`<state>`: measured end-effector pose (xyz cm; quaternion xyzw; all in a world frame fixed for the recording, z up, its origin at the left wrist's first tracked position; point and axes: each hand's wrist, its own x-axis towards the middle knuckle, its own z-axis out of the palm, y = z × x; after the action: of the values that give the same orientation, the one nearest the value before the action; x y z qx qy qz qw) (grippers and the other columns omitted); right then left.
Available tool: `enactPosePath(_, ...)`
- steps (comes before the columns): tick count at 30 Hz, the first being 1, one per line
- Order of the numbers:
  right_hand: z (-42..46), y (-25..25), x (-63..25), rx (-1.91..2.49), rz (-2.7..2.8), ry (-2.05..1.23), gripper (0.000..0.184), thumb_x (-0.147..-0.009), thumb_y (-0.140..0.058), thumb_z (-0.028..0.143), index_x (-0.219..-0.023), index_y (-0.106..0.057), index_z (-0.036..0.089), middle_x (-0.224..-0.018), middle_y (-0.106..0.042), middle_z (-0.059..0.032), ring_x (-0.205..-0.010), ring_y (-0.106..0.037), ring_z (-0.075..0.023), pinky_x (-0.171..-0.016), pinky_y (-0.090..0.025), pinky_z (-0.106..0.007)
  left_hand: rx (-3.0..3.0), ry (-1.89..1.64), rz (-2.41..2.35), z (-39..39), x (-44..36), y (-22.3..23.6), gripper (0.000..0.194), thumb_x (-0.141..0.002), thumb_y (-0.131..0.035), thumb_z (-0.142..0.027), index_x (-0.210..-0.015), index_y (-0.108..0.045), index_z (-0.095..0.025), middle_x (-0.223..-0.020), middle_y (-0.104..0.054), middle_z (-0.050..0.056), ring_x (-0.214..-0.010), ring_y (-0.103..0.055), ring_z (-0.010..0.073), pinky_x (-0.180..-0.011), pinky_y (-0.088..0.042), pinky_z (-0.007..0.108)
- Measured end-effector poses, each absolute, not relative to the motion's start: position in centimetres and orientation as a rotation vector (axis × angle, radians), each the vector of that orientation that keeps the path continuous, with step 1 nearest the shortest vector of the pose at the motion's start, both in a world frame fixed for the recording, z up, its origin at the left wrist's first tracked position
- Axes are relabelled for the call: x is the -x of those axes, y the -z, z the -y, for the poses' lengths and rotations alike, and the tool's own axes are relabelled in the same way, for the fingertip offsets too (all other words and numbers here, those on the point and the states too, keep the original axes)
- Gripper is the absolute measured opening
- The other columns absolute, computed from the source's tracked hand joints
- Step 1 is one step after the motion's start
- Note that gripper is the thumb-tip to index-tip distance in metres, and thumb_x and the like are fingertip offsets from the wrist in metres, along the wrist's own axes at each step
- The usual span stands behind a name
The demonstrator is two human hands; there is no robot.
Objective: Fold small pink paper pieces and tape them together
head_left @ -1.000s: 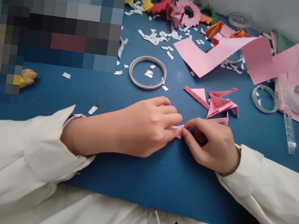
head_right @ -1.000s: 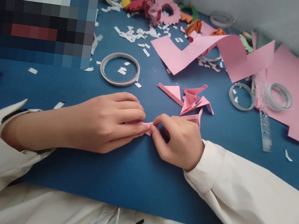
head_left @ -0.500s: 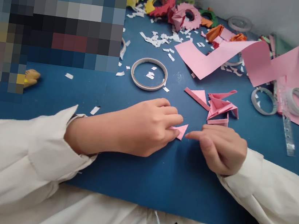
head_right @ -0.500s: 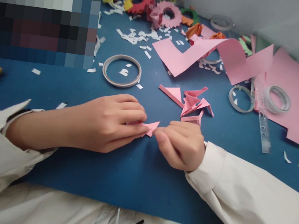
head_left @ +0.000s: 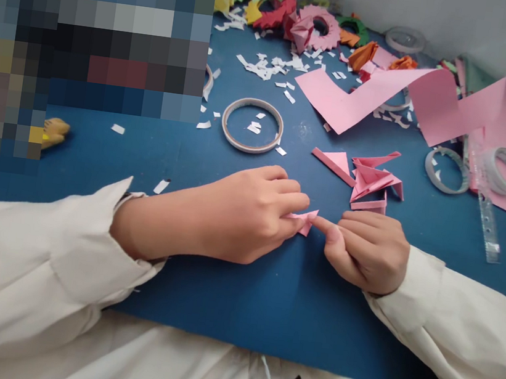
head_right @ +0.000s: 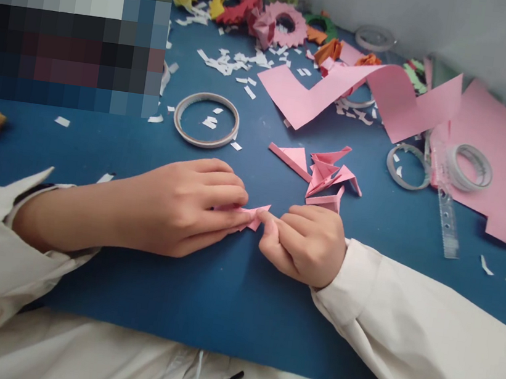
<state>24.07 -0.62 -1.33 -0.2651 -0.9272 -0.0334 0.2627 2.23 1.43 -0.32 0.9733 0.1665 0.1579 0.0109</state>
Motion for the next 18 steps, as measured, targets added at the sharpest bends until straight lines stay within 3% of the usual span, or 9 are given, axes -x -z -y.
enactPosePath(18,0.63,1.67,-23.96,0.818,2.455,0.024,0.029,-0.084,-0.049,0.007,-0.061,-0.065,0.016,-0.042,-0.049,0.0019,-0.04,-0.041,-0.0087,-0.041,-0.036,-0.024,-3.017,-0.473,-0.546,-1.36,-2.23,0.19,0.033,-0.095,-0.039,-0.02,-0.088,-0.071,-0.015,-0.082,-0.065,0.007,-0.073,-0.056,0.0174,-0.077,-0.048,0.034)
